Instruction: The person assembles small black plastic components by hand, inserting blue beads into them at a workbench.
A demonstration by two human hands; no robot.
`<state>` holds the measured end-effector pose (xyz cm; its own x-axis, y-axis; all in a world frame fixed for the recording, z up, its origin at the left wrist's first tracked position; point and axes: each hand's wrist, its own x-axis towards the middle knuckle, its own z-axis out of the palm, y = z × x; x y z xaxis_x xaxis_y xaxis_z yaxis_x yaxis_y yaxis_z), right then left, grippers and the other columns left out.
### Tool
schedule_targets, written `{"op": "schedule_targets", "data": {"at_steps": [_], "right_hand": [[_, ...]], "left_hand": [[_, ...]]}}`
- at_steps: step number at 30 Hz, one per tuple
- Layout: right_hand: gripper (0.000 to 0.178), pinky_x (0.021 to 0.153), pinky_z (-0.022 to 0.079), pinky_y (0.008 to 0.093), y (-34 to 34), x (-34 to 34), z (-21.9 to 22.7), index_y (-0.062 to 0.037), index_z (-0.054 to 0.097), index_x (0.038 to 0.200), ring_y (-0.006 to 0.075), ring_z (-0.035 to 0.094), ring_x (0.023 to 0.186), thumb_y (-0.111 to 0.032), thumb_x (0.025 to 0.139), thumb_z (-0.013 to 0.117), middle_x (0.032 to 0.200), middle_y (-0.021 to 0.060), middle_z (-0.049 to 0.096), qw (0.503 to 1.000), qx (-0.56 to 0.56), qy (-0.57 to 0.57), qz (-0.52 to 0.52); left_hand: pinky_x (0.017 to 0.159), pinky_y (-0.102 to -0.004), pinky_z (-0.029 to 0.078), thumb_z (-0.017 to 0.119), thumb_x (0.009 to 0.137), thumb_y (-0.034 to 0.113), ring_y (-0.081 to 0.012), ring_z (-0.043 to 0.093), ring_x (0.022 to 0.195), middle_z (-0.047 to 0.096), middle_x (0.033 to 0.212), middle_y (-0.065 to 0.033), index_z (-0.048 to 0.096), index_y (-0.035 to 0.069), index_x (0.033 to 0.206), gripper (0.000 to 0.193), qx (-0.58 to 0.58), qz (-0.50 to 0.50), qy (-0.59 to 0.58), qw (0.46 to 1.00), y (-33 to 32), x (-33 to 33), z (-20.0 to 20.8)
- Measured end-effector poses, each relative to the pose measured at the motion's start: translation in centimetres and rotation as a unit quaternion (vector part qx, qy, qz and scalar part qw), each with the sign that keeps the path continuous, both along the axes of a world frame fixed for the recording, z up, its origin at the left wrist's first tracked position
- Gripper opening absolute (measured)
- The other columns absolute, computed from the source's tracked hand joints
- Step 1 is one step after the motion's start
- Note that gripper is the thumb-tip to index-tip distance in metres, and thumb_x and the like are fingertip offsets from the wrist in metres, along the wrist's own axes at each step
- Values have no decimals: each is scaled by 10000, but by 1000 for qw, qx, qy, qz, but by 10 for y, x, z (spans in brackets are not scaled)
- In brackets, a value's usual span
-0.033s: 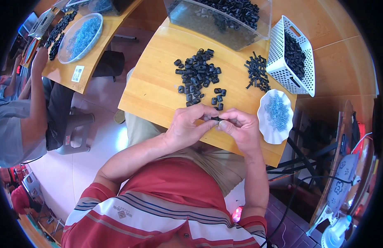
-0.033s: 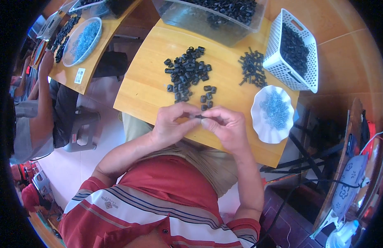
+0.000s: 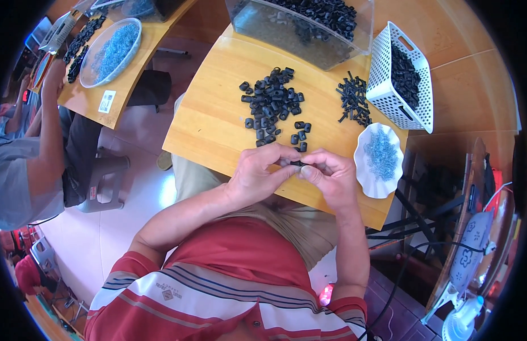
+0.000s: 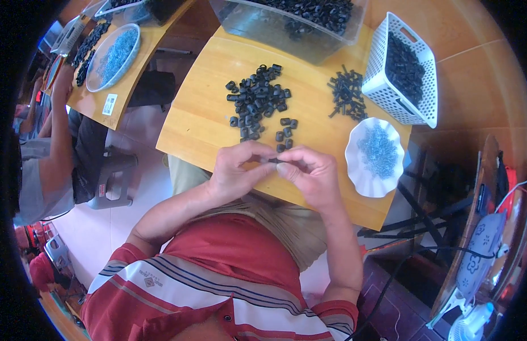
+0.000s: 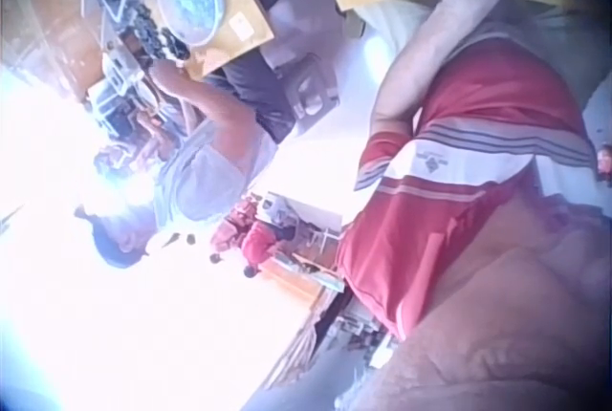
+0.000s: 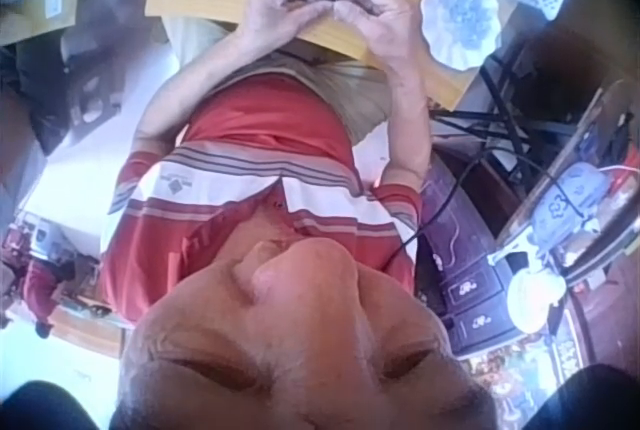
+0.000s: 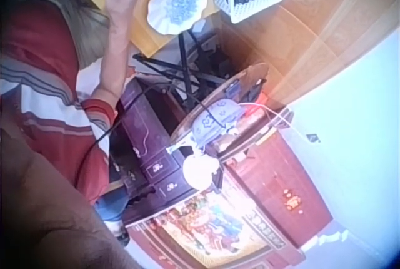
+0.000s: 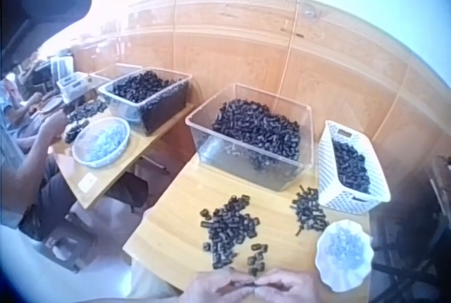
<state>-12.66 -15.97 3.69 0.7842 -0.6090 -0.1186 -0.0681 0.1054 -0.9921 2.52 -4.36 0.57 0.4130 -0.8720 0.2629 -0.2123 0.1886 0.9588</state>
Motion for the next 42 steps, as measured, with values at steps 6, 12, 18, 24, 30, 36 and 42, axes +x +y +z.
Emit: {"op": "schedule_targets", "data": {"at_steps": [6, 12, 18, 24, 30, 36, 42], "right_hand": [[113, 698, 484, 210, 6, -1, 4, 18, 697, 979, 51, 600, 778, -36, 883, 725, 862, 4, 690, 999, -27, 21, -11], [124, 712, 497, 215, 6, -3, -5, 24, 693, 991, 62, 619, 791, -44, 890, 720, 878, 24, 696, 1000, -14, -7, -4], [120, 766, 556, 265, 12, -3, -11, 30, 689, 1001, 122, 670, 824, -41, 905, 699, 933, 65, 703, 993, 113, -21, -24], [173, 814, 613, 388, 16, 0, -11, 19, 658, 1036, 212, 710, 881, -120, 934, 673, 1029, 123, 694, 986, 162, -30, -20], [136, 840, 603, 367, 23, 3, -4, 26, 644, 1053, 202, 702, 873, -71, 958, 633, 965, 111, 696, 970, 240, -30, -25], [124, 845, 601, 368, 27, 5, -4, 31, 638, 1025, 191, 698, 870, -77, 965, 624, 952, 110, 693, 972, 225, -67, -34], [95, 835, 590, 323, 33, 3, -10, 28, 646, 1001, 141, 669, 846, -53, 957, 627, 920, 76, 680, 984, 158, -54, -61]], "left_hand": [[727, -299, 582, 756, 809, 0, -198, 716, 821, 711, 934, -116, 690, 1, 1019, 219, -13, 4, -16, 1000, 2, 2, 0], [712, -299, 583, 766, 804, 2, -204, 719, 811, 709, 920, -122, 690, 1, 1008, 218, -16, 7, -32, 999, 4, 2, 4], [701, -269, 578, 789, 792, -1, -160, 708, 797, 709, 890, -96, 684, 1, 961, 198, -17, 16, -28, 999, 6, 0, -1], [685, -294, 570, 787, 773, -17, -198, 712, 788, 702, 878, -113, 681, 13, 938, 199, -35, 25, -57, 997, 8, 2, 0], [693, -346, 551, 802, 705, -24, -272, 683, 812, 688, 871, -109, 683, 34, 925, 256, -105, 44, -125, 986, 5, 7, 3], [705, -357, 548, 816, 693, -2, -280, 669, 840, 685, 894, -108, 691, 31, 938, 277, -110, 42, -145, 982, 6, 8, 5], [751, -382, 547, 807, 715, 19, -303, 666, 880, 688, 936, -125, 702, 2, 938, 247, -106, 15, -177, 978, 4, 11, 0]]}}
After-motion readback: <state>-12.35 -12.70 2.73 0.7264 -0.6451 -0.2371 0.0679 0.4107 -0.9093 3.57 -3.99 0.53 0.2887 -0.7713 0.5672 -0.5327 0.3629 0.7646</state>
